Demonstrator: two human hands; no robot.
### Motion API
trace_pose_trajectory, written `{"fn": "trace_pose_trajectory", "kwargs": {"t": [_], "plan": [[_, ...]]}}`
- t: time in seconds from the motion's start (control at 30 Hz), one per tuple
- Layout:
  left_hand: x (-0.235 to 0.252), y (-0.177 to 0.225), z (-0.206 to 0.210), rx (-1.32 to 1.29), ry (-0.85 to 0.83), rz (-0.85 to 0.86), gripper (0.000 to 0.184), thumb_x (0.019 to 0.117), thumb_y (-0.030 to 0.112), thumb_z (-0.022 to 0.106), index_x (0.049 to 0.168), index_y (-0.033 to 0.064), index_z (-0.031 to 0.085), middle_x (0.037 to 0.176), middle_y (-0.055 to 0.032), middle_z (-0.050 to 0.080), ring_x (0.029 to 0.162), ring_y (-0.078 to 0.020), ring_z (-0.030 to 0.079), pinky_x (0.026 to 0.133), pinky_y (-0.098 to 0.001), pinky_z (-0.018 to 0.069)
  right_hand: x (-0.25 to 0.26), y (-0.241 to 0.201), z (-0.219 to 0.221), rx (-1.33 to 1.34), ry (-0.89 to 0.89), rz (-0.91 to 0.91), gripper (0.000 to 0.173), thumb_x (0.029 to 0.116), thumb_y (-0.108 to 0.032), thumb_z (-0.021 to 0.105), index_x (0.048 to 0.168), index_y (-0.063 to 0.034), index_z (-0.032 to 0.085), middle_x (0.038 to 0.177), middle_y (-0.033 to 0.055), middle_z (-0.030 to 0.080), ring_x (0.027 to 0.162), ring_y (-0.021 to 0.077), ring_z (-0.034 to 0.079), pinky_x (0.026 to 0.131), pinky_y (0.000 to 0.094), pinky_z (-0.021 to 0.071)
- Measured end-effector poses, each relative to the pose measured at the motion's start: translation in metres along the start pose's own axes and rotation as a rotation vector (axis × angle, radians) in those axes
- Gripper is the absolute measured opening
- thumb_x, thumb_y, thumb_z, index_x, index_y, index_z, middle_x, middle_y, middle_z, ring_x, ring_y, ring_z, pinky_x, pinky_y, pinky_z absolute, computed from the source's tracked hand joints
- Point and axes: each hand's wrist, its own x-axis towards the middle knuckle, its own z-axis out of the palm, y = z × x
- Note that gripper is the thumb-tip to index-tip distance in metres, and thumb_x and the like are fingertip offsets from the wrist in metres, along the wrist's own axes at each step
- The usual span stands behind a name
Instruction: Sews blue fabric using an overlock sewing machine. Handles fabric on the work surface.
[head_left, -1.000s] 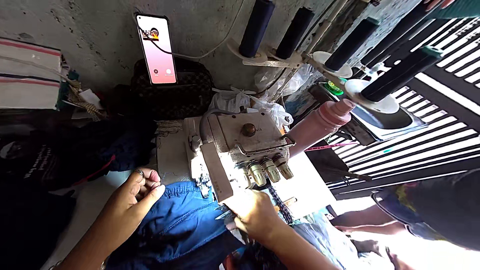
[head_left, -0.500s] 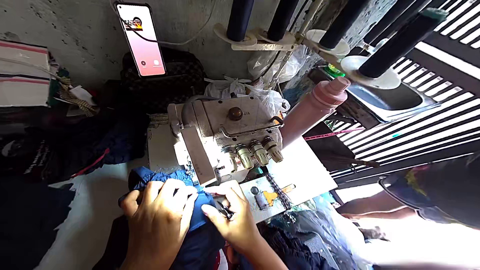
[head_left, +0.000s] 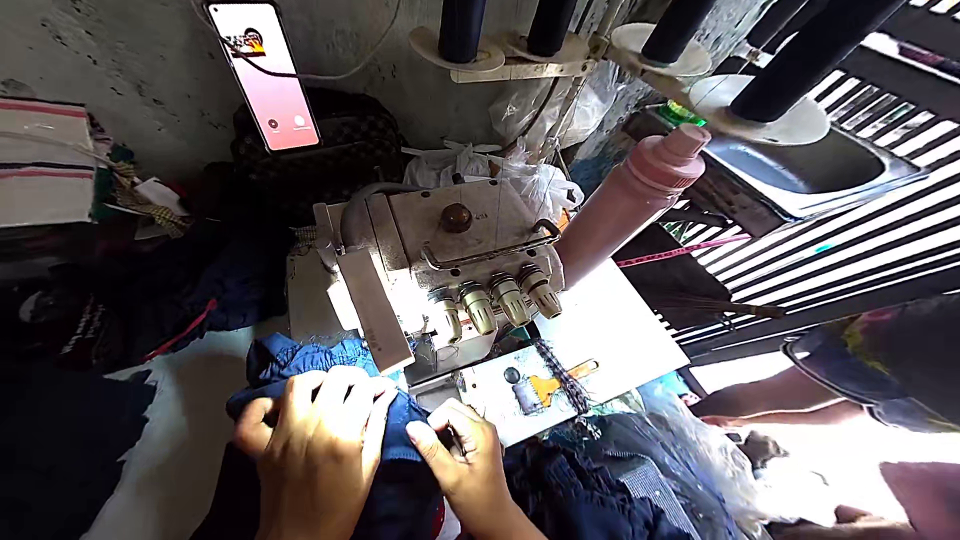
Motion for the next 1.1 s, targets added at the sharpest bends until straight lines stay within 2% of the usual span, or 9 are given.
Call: {"fn": "trace_pose_trajectory", "kwargs": {"t": [0.13,0.23,0.33,0.43,0.63,0.73,0.83,1.0,1.1], "plan": [[0.001,-0.004,-0.011,-0.061,-0.1,0.005,0.039,0.0999,0.038,0.049,0.084,0.0166,0.077,0.085,-0.0077,0.07,0.081,-0.0327,0.061,0.078,-0.0536,0.0365,-0.006,-0.011,0.009,-0.245,0.068,-0.349,0.019,0.0946,-0.023,0.069,0.083,-0.0083,0.071,0.076,0.0018,0.071,0.075,0.0092,0.068,0.067,0.0217,0.0556],[0.003,-0.01,-0.026,-0.155,-0.336,-0.043,0.054,0.0964,0.056,0.047,0.107,0.0131,0.077,0.07,-0.0007,0.068,0.059,-0.0223,0.06,0.059,-0.0448,0.0441,-0.007,-0.016,0.016,-0.331,0.046,-0.504,0.011,0.09,-0.019,0.067,0.085,-0.0103,0.072,0.081,0.0035,0.072,0.075,0.0138,0.068,0.063,0.0246,0.0542],[0.003,-0.008,-0.032,-0.178,-0.425,-0.09,0.042,0.088,0.035,0.054,0.115,0.0075,0.072,0.066,-0.0018,0.063,0.051,-0.021,0.058,0.046,-0.0427,0.0439,-0.006,-0.014,0.011,-0.12,0.004,-0.308,0.016,0.0944,-0.023,0.069,0.096,-0.0078,0.073,0.105,0.0095,0.07,0.088,0.0089,0.07,0.069,0.0204,0.0586],[-0.001,-0.004,-0.031,-0.167,-0.369,-0.105,0.039,0.0928,0.02,0.043,0.114,0.006,0.073,0.077,-0.0106,0.07,0.058,-0.027,0.063,0.05,-0.0449,0.0455,0.005,-0.007,0.004,-0.118,0.035,-0.027,0.023,0.0952,-0.026,0.066,0.105,-0.0055,0.071,0.098,0.0033,0.071,0.069,0.0034,0.061,0.058,0.02,0.0504],[-0.01,0.008,-0.028,-0.16,-0.351,-0.168,0.054,0.0956,0.048,0.057,0.119,0.0011,0.069,0.067,-0.0039,0.063,0.051,-0.0215,0.057,0.048,-0.041,0.0435,0.015,-0.019,0.003,-0.065,-0.096,0.121,0.016,0.089,-0.019,0.069,0.087,-0.0049,0.076,0.07,0.0003,0.067,0.061,0.0051,0.058,0.056,0.0253,0.047],[-0.014,0.01,-0.036,-0.199,-0.403,-0.185,0.044,0.0911,0.03,0.06,0.124,0.0011,0.067,0.077,-0.0044,0.072,0.059,-0.022,0.066,0.052,-0.0428,0.0513,0.011,-0.024,0.008,0.045,-0.092,0.166,0.016,0.0922,-0.016,0.069,0.092,-0.0027,0.078,0.074,0.0006,0.07,0.062,0.0011,0.059,0.058,0.0206,0.0481],[-0.018,0.012,-0.031,-0.196,-0.312,-0.183,0.039,0.0934,0.009,0.041,0.119,-0.0042,0.067,0.088,-0.0186,0.073,0.069,-0.0324,0.07,0.056,-0.0472,0.0517,0.012,-0.034,0.008,0.237,-0.108,0.264,0.016,0.0963,-0.013,0.066,0.097,0.0008,0.075,0.073,-0.0013,0.067,0.053,-0.0046,0.054,0.051,0.0133,0.0473],[-0.012,0.0,-0.022,-0.178,-0.2,-0.217,0.051,0.0981,0.046,0.053,0.109,-0.0005,0.074,0.077,-0.0168,0.071,0.062,-0.0304,0.066,0.055,-0.0471,0.0473,0.017,-0.045,0.011,0.353,-0.136,0.366,0.017,0.0988,-0.007,0.059,0.101,0.0031,0.072,0.072,-0.002,0.064,0.049,-0.0041,0.052,0.047,0.0137,0.0473],[-0.002,0.005,-0.029,-0.097,-0.156,-0.106,0.037,0.0949,0.032,0.055,0.094,-0.0011,0.072,0.074,-0.0177,0.07,0.062,-0.0337,0.069,0.051,-0.0479,0.0469,0.021,-0.05,0.013,0.402,-0.129,0.405,0.018,0.1001,-0.006,0.057,0.106,0.0048,0.07,0.07,-0.0029,0.063,0.047,-0.004,0.05,0.044,0.0138,0.0462]]}}
